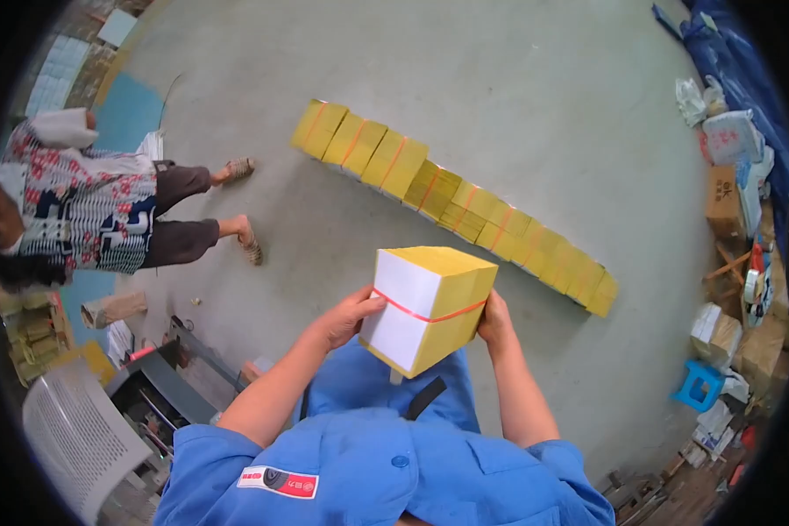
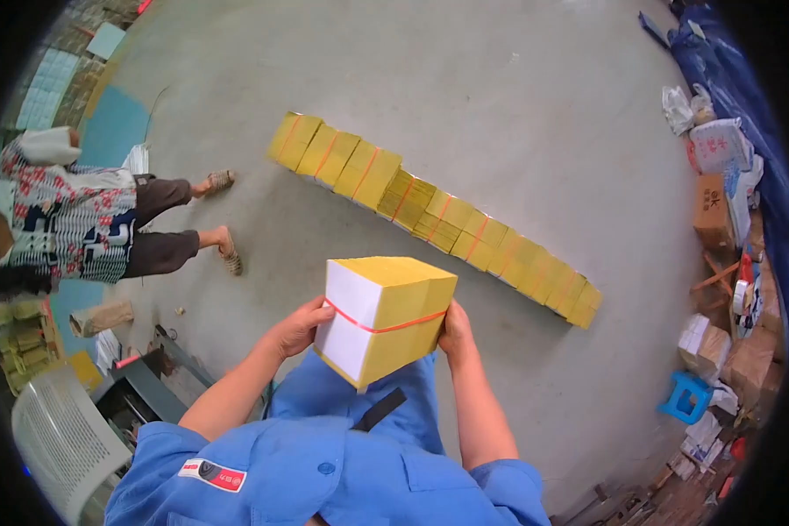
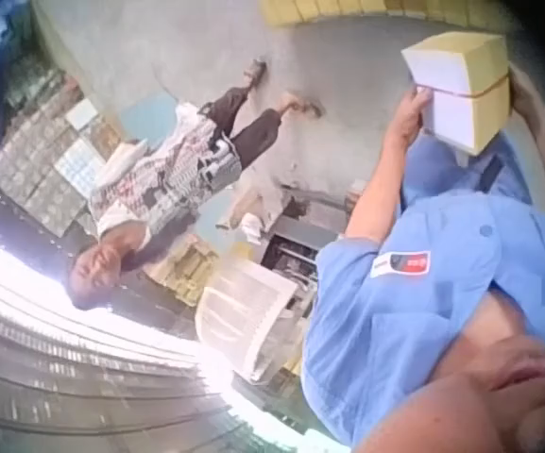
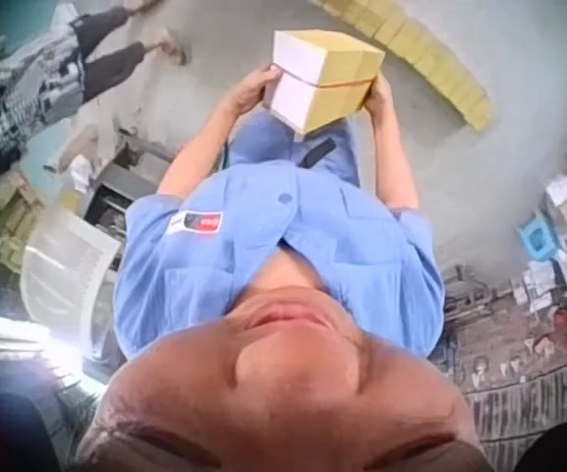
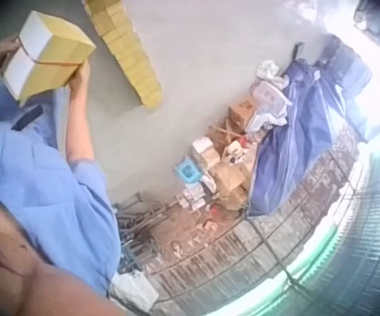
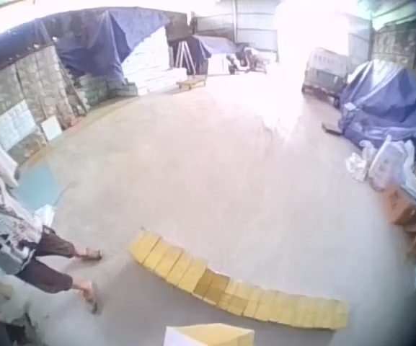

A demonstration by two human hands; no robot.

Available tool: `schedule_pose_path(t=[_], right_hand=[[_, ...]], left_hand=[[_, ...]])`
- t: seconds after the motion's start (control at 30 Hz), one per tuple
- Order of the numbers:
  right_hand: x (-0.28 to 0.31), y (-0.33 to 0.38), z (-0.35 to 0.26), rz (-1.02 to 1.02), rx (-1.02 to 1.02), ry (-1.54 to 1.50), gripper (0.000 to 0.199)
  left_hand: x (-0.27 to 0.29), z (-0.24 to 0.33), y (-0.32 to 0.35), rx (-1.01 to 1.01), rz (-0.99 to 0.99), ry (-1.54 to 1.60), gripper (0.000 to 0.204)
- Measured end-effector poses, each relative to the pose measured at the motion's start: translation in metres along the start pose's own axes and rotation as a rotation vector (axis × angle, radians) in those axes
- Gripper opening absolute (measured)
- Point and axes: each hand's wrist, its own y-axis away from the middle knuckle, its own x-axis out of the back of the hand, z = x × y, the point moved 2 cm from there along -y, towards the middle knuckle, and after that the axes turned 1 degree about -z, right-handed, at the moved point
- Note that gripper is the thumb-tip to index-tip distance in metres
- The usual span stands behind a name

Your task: The recorder weighs paper bundles on a digital scale and places them into a strapping machine to be bound.

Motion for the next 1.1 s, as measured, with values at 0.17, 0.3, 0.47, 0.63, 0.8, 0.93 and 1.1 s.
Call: schedule_pose_path(t=[0.17,0.3,0.47,0.63,0.8,0.93,1.1], right_hand=[[-0.036,-0.144,0.124,0.085,-0.082,-0.205,0.039],[-0.01,-0.198,0.233,0.021,-0.161,-0.261,0.044],[0.0,-0.294,0.296,-0.025,-0.093,-0.468,0.051],[0.012,-0.345,0.325,-0.02,-0.055,-0.48,0.052],[0.018,-0.339,0.282,0.091,-0.025,-0.195,0.054],[-0.007,-0.341,0.204,0.128,0.068,0.586,0.055],[-0.071,-0.348,0.143,0.098,0.361,1.473,0.053]], left_hand=[[0.098,-0.008,-0.042,-0.011,0.162,-0.425,0.084],[0.144,-0.061,-0.066,0.078,0.263,-0.476,0.084],[0.202,-0.088,-0.137,0.082,0.397,-0.574,0.078],[0.229,-0.083,-0.191,0.134,0.386,-0.652,0.073],[0.261,-0.116,-0.183,0.112,0.39,-0.523,0.069],[0.294,-0.177,-0.174,0.08,0.502,-0.052,0.058],[0.286,-0.237,-0.221,-0.025,0.526,0.706,0.046]])
